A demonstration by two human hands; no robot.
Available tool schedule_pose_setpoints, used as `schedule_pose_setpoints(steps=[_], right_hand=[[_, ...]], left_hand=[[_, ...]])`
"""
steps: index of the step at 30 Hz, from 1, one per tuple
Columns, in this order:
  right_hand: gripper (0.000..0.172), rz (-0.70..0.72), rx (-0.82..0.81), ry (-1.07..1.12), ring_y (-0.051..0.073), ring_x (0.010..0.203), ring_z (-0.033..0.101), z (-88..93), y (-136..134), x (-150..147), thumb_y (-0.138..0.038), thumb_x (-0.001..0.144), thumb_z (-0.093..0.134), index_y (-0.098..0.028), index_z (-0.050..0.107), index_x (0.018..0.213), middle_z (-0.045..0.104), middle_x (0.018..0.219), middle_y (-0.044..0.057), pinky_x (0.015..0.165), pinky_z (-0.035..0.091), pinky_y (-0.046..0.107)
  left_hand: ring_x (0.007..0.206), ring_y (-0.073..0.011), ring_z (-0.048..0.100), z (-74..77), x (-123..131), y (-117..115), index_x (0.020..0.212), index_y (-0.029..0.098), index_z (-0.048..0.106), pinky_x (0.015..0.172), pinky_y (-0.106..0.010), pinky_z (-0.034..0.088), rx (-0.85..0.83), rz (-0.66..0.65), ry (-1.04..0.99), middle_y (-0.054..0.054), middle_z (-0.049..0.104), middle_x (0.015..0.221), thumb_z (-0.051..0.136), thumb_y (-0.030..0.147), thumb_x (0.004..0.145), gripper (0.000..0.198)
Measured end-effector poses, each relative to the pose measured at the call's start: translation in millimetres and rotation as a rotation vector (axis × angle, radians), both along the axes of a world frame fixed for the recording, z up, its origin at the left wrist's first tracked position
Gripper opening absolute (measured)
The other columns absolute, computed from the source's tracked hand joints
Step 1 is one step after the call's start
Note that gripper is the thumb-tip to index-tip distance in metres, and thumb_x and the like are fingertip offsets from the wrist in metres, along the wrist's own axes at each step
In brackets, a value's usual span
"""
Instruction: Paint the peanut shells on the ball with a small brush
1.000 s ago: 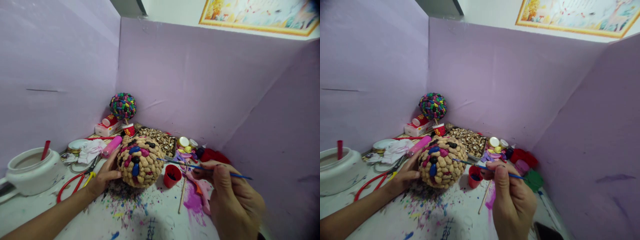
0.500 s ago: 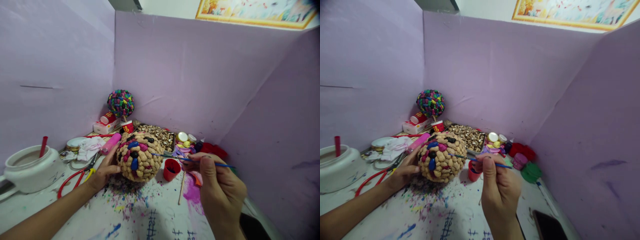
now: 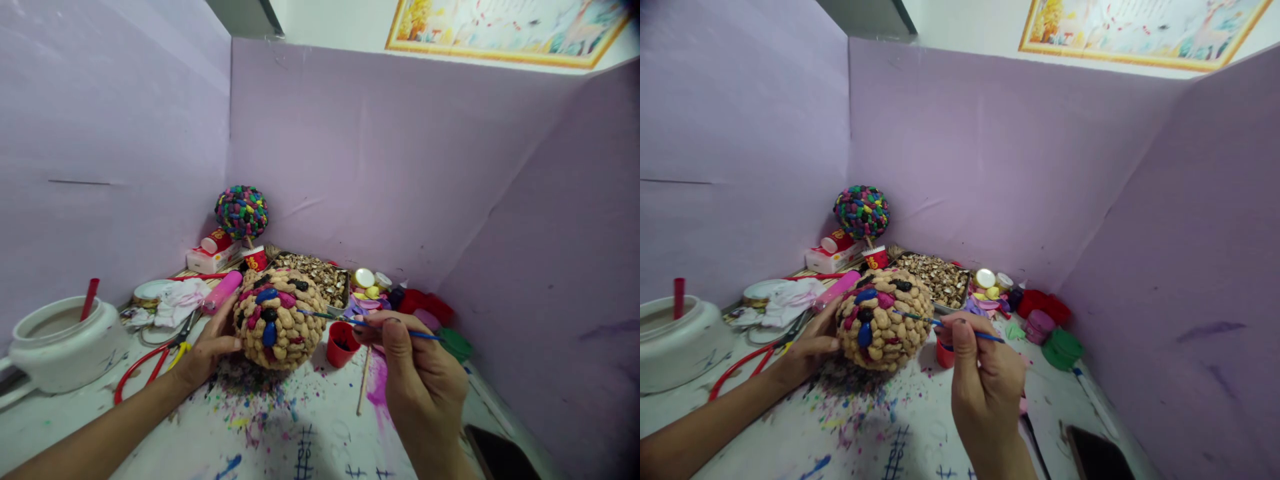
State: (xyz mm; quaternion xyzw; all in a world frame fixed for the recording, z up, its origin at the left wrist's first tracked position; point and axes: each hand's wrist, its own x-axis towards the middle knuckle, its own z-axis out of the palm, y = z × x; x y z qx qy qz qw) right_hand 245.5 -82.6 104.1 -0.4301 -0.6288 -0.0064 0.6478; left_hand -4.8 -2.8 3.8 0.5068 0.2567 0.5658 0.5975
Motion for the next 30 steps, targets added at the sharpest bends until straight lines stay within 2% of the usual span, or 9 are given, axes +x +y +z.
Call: schedule_pose_setpoints(steps=[8,16,25,30], right_hand=[[0.019,0.002,0.005,-0.005,0.01,0.056,0.069,-2.5,0.3,0.1,-0.022,0.092,0.052,-0.021,0.069,0.085,0.073,0.07,-0.002,0.052,0.055,0.017],[0.018,0.06,-0.017,-0.01,0.011,0.058,0.069,-3.5,3.8,-1.9,-0.022,0.092,0.052,-0.021,0.069,0.084,0.072,0.07,-0.001,0.054,0.056,0.02],[0.02,-0.041,-0.008,-0.082,0.01,0.054,0.068,1.5,0.3,3.0,-0.024,0.091,0.054,-0.02,0.068,0.078,0.072,0.065,-0.002,0.052,0.054,0.017],[0.02,-0.033,-0.019,-0.055,0.01,0.056,0.069,1.0,1.7,2.4,-0.024,0.091,0.055,-0.021,0.068,0.076,0.073,0.068,-0.002,0.054,0.055,0.018]], left_hand=[[0.143,-0.0367,0.024,2.9,1.2,-0.9,0.147,0.024,0.035,0.117,-0.049,0.023,0.003,-0.015,-0.015,-0.004,0.045,0.15,0.065,0.019,0.059,0.093],[0.145,-0.0363,0.02,-2.5,-1.6,0.7,0.148,0.023,0.034,0.118,-0.05,0.019,-0.004,0.012,0.012,-0.005,0.042,0.152,0.065,0.019,0.06,0.093],[0.144,-0.0371,0.021,1.0,0.0,0.5,0.147,0.022,0.036,0.118,-0.049,0.02,0.024,0.002,0.017,-0.005,0.042,0.152,0.066,0.019,0.06,0.092],[0.145,-0.0364,0.02,0.2,-1.1,-0.9,0.148,0.023,0.033,0.117,-0.049,0.021,0.019,0.008,0.032,-0.005,0.04,0.153,0.065,0.019,0.061,0.093]])
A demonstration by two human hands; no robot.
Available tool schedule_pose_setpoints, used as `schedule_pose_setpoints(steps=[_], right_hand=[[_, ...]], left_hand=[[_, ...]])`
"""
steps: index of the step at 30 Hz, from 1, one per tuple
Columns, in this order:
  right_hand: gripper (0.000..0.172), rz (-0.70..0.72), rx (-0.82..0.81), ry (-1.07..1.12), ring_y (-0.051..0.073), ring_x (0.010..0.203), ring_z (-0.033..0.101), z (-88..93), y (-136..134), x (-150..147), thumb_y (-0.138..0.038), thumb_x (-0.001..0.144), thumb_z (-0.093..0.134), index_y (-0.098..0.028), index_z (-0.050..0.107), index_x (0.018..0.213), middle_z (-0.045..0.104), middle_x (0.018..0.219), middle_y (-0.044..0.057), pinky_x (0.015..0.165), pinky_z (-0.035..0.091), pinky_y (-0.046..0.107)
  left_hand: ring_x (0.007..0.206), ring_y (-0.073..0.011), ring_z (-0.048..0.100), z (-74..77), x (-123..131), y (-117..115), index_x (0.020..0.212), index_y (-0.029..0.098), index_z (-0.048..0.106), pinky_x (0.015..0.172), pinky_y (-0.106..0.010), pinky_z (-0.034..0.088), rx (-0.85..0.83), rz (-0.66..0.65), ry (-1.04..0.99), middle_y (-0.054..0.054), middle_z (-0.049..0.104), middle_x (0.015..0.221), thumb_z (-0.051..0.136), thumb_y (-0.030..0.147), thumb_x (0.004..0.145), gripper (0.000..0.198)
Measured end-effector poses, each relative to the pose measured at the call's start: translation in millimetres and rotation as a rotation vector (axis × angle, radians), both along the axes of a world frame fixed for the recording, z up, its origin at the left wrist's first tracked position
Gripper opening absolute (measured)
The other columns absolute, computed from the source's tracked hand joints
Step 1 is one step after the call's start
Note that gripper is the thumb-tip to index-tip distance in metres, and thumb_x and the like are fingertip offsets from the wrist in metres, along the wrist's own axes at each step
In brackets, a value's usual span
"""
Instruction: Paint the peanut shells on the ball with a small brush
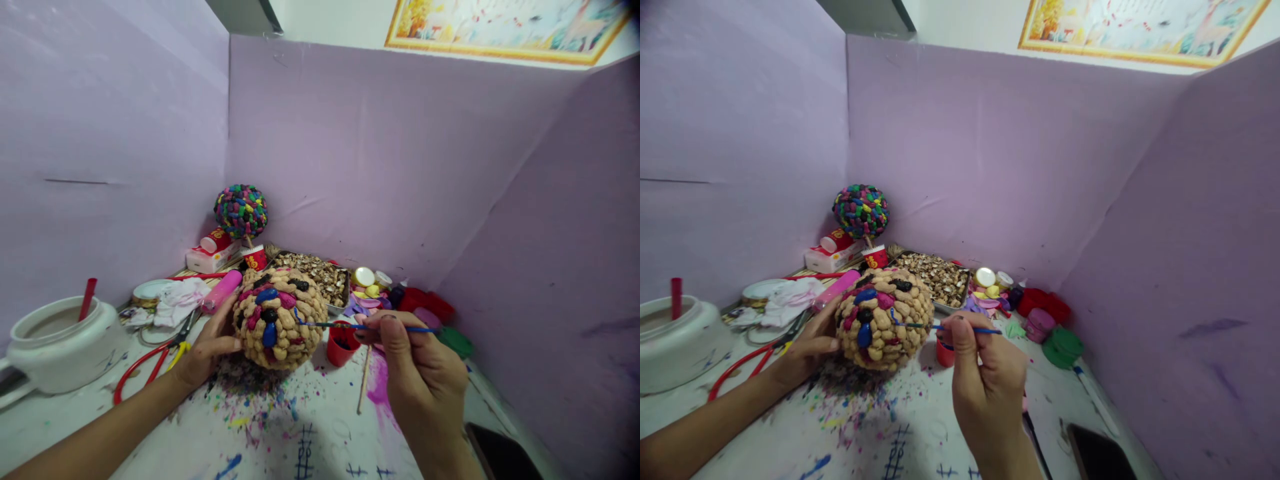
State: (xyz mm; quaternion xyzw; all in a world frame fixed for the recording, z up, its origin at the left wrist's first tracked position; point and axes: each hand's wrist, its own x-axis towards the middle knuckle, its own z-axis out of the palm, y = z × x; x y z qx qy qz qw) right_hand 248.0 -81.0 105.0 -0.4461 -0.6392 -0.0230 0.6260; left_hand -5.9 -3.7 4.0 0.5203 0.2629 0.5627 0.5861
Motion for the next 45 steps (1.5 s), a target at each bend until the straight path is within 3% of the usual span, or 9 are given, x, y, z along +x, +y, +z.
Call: schedule_pose_setpoints(steps=[7,22,32,45], right_hand=[[0.019,0.09,0.0,0.069,0.012,0.059,0.07,-4.1,1.8,-3.5,-0.022,0.091,0.054,-0.021,0.069,0.079,0.074,0.073,0.0,0.056,0.058,0.02],[0.02,0.015,-0.005,-0.005,0.01,0.054,0.068,0.6,-1.2,1.8,-0.025,0.091,0.055,-0.02,0.068,0.075,0.072,0.065,-0.002,0.052,0.054,0.018],[0.015,0.095,0.062,-0.066,0.008,0.061,0.068,-1.4,0.0,-4.6,-0.018,0.091,0.053,-0.021,0.066,0.085,0.072,0.071,-0.003,0.054,0.052,0.014],[0.017,0.027,0.095,-0.106,0.006,0.059,0.066,3.3,-2.6,2.7,-0.017,0.092,0.052,-0.021,0.063,0.08,0.069,0.069,-0.005,0.055,0.051,0.013]], left_hand=[[0.144,-0.0375,0.021,-1.5,1.0,1.7,0.148,0.024,0.034,0.116,-0.051,0.024,0.024,-0.008,0.0,-0.005,0.041,0.153,0.066,0.02,0.062,0.092],[0.144,-0.0379,0.022,-1.1,1.0,1.0,0.148,0.023,0.035,0.116,-0.05,0.023,0.037,-0.012,0.003,-0.005,0.041,0.153,0.066,0.021,0.062,0.092],[0.144,-0.0379,0.02,-6.8,-2.2,3.5,0.149,0.024,0.033,0.117,-0.05,0.022,0.022,0.006,0.031,-0.005,0.04,0.154,0.066,0.02,0.061,0.095],[0.143,-0.0379,0.024,3.3,3.3,-0.9,0.146,0.023,0.037,0.115,-0.047,0.025,-0.014,0.006,-0.004,-0.005,0.044,0.151,0.069,0.021,0.058,0.094]])
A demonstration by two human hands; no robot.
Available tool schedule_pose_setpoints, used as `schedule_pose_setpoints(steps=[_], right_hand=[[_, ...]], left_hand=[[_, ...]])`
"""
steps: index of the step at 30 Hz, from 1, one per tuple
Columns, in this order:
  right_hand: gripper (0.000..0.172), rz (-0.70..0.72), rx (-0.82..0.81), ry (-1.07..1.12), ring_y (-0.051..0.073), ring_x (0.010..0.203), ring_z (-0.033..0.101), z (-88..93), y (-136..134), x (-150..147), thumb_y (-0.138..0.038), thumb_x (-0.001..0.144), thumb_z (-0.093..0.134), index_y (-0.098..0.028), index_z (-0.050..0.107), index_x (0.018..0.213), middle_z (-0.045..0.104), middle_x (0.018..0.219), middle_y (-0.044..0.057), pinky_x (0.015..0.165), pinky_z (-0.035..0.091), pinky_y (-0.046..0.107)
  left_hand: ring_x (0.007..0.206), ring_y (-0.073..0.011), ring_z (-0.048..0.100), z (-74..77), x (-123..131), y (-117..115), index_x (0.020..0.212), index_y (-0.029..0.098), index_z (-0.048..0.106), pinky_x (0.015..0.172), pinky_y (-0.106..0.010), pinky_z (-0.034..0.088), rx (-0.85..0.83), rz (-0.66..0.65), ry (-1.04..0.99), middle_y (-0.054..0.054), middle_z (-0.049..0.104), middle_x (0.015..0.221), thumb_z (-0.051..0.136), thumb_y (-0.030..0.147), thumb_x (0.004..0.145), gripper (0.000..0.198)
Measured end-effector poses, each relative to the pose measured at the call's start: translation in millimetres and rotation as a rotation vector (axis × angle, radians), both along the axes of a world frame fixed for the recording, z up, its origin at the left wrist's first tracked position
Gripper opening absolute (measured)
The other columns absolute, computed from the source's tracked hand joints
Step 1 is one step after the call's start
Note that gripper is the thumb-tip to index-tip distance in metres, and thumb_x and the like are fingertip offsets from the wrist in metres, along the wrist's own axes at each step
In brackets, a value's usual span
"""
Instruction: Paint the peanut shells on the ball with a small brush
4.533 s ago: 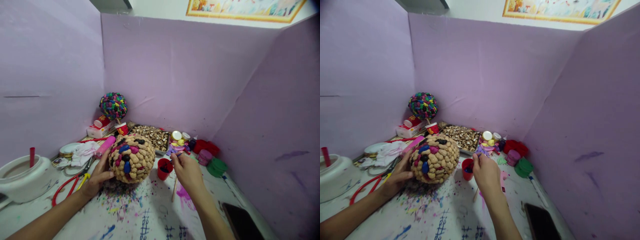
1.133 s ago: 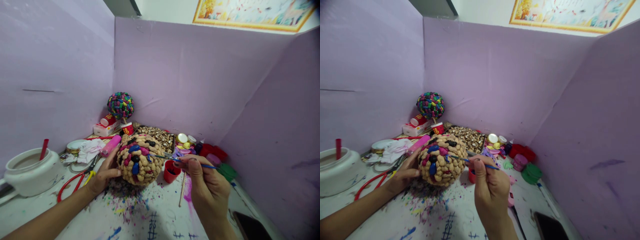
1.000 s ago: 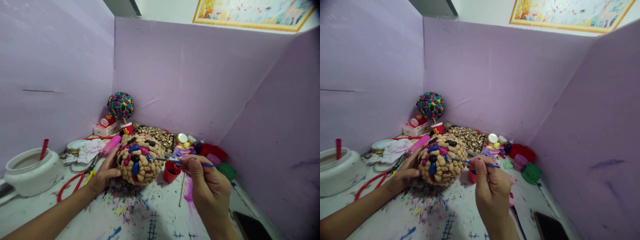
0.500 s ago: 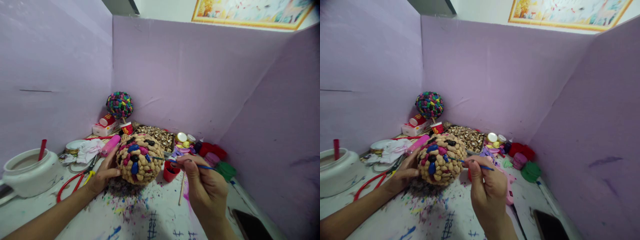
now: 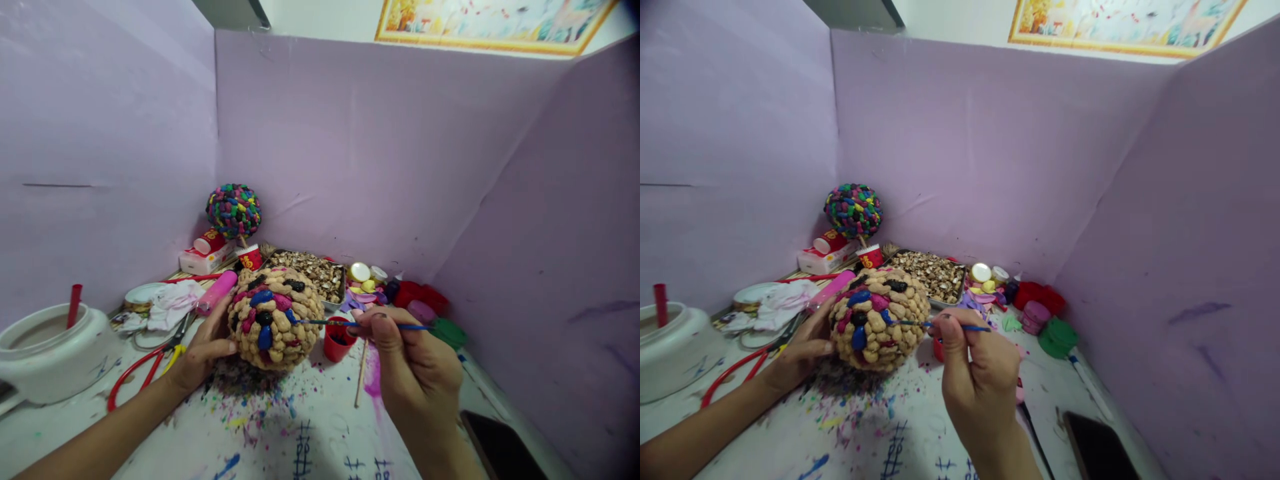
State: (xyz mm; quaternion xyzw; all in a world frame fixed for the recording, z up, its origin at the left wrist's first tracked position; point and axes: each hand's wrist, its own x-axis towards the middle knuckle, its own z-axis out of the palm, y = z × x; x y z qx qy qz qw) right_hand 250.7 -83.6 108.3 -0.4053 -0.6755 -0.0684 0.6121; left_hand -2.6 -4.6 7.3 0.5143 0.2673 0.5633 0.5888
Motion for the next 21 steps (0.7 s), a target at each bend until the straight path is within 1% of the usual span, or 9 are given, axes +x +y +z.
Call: schedule_pose_setpoints(steps=[4,8,14,21], right_hand=[[0.015,0.027,0.013,0.01,0.007,0.064,0.068,-0.6,0.7,-3.3,-0.016,0.091,0.052,-0.021,0.065,0.085,0.071,0.073,-0.004,0.059,0.052,0.013],[0.016,0.048,0.029,-0.021,0.005,0.06,0.067,1.0,1.3,-6.8,-0.015,0.091,0.052,-0.019,0.065,0.083,0.07,0.068,-0.004,0.057,0.051,0.012],[0.015,0.013,0.021,-0.024,0.006,0.066,0.068,1.8,1.4,-3.2,-0.014,0.09,0.052,-0.018,0.065,0.084,0.072,0.073,-0.002,0.062,0.052,0.013],[0.016,0.046,0.011,-0.018,0.007,0.062,0.068,1.9,-0.2,-4.1,-0.014,0.091,0.051,-0.019,0.064,0.083,0.07,0.068,-0.003,0.057,0.05,0.014]], left_hand=[[0.143,-0.0366,0.024,-2.5,-0.8,0.6,0.146,0.023,0.037,0.117,-0.045,0.023,-0.018,0.026,-0.001,-0.006,0.044,0.151,0.069,0.02,0.058,0.094],[0.143,-0.0362,0.026,-4.7,-1.2,1.4,0.146,0.023,0.039,0.117,-0.045,0.024,-0.024,0.033,0.0,-0.005,0.045,0.15,0.069,0.02,0.058,0.092],[0.142,-0.0373,0.026,-3.3,0.2,1.3,0.146,0.025,0.04,0.116,-0.046,0.026,-0.029,0.037,0.001,-0.004,0.047,0.149,0.069,0.02,0.057,0.093],[0.143,-0.0368,0.026,0.8,1.3,-0.6,0.145,0.026,0.041,0.116,-0.047,0.025,-0.034,0.039,-0.002,-0.003,0.047,0.149,0.07,0.02,0.058,0.093]])
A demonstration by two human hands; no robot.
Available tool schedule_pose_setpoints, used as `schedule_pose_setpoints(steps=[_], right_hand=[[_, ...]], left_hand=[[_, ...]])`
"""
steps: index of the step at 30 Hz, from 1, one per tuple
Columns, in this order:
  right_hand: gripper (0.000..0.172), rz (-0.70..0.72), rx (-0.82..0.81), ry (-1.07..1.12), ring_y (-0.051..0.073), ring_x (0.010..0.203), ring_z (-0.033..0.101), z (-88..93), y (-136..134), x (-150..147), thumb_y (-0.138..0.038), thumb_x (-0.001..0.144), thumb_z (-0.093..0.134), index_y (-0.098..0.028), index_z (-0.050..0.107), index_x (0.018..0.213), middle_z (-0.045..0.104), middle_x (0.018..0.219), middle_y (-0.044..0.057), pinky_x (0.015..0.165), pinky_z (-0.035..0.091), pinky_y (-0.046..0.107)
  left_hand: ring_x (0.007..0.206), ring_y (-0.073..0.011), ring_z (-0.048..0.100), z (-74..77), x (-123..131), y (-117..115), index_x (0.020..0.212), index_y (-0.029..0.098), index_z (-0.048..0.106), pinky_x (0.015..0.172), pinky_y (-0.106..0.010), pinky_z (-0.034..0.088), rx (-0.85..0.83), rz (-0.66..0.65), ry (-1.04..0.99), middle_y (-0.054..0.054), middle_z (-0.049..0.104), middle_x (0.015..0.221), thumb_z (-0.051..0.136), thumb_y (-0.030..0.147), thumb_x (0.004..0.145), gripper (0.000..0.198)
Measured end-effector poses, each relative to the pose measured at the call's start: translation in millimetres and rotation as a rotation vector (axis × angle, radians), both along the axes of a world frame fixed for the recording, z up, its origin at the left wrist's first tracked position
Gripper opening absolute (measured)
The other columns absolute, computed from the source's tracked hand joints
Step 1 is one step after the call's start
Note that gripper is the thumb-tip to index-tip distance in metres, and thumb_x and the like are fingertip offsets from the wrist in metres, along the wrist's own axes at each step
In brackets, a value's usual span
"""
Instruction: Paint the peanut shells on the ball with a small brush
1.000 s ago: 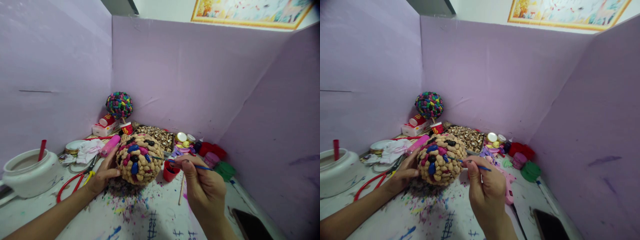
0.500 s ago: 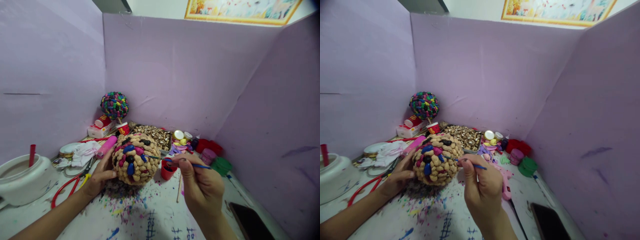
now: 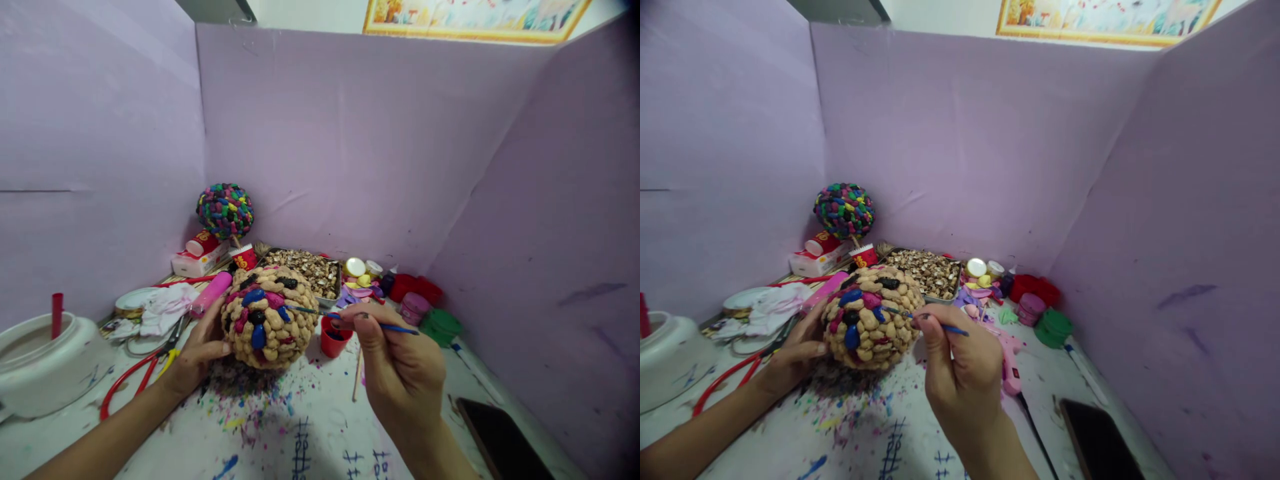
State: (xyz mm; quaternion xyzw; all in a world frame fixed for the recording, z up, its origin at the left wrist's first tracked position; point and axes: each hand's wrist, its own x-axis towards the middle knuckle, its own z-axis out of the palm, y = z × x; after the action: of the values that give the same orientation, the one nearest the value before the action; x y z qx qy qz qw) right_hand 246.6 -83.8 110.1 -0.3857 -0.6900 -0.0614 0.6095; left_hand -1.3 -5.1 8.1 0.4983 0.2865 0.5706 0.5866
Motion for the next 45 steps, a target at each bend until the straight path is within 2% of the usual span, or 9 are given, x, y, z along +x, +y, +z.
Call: schedule_pose_setpoints(steps=[10,14,20,27,31,36,42,45], right_hand=[[0.019,-0.092,0.008,-0.042,0.01,0.057,0.066,6.6,-4.7,6.6,-0.017,0.091,0.052,-0.018,0.064,0.076,0.07,0.065,-0.001,0.053,0.049,0.018],[0.016,-0.058,0.01,0.005,0.01,0.059,0.067,6.6,-4.4,4.6,-0.017,0.091,0.051,-0.019,0.064,0.082,0.071,0.069,0.0,0.053,0.051,0.019],[0.018,0.025,-0.001,-0.006,0.012,0.059,0.067,3.4,-1.8,-3.2,-0.013,0.09,0.049,-0.019,0.063,0.081,0.07,0.066,0.001,0.049,0.05,0.02],[0.017,-0.055,0.022,-0.02,0.01,0.058,0.066,7.1,-3.3,5.5,-0.014,0.089,0.052,-0.019,0.064,0.077,0.07,0.066,-0.001,0.053,0.05,0.018],[0.016,-0.039,0.03,0.011,0.011,0.06,0.068,6.4,-2.8,4.6,-0.014,0.089,0.051,-0.019,0.065,0.081,0.071,0.069,0.0,0.055,0.052,0.019],[0.016,0.014,-0.004,-0.003,0.011,0.055,0.065,3.9,-1.2,1.3,-0.014,0.089,0.051,-0.018,0.064,0.081,0.069,0.066,0.0,0.05,0.049,0.02],[0.02,-0.069,0.013,-0.026,0.012,0.056,0.066,6.9,-3.4,7.4,-0.016,0.09,0.051,-0.019,0.063,0.074,0.069,0.064,0.0,0.051,0.049,0.02],[0.017,-0.06,0.028,-0.006,0.011,0.058,0.067,6.6,-2.8,6.1,-0.015,0.09,0.051,-0.019,0.063,0.079,0.07,0.067,0.0,0.053,0.051,0.019]], left_hand=[[0.143,-0.0365,0.026,1.5,1.9,-1.6,0.145,0.025,0.042,0.115,-0.045,0.029,0.012,0.009,0.002,-0.003,0.049,0.147,0.068,0.018,0.059,0.089],[0.142,-0.0372,0.027,2.7,2.7,-2.8,0.145,0.026,0.042,0.114,-0.047,0.03,0.01,0.008,0.009,-0.004,0.05,0.147,0.068,0.02,0.06,0.089],[0.141,-0.0371,0.029,2.6,2.8,-2.9,0.145,0.026,0.041,0.114,-0.047,0.031,0.0,0.0,-0.002,-0.003,0.051,0.146,0.068,0.019,0.059,0.09],[0.141,-0.0359,0.031,0.2,1.7,-1.9,0.146,0.024,0.04,0.113,-0.045,0.032,-0.029,0.019,-0.006,-0.004,0.051,0.146,0.069,0.02,0.059,0.092],[0.141,-0.0356,0.03,5.2,4.6,-5.3,0.145,0.025,0.042,0.114,-0.044,0.032,-0.019,0.028,0.012,-0.003,0.053,0.144,0.068,0.02,0.059,0.089],[0.14,-0.0367,0.032,9.1,6.5,-6.2,0.144,0.025,0.044,0.114,-0.046,0.031,-0.009,0.043,0.032,-0.004,0.055,0.143,0.068,0.019,0.058,0.088],[0.142,-0.0365,0.028,3.6,3.7,-3.6,0.143,0.025,0.045,0.115,-0.047,0.029,-0.016,0.051,0.031,-0.004,0.052,0.145,0.068,0.02,0.059,0.087],[0.141,-0.0363,0.03,5.1,4.1,-4.5,0.142,0.026,0.046,0.115,-0.046,0.03,-0.006,0.049,0.029,-0.003,0.054,0.144,0.067,0.02,0.059,0.086]])
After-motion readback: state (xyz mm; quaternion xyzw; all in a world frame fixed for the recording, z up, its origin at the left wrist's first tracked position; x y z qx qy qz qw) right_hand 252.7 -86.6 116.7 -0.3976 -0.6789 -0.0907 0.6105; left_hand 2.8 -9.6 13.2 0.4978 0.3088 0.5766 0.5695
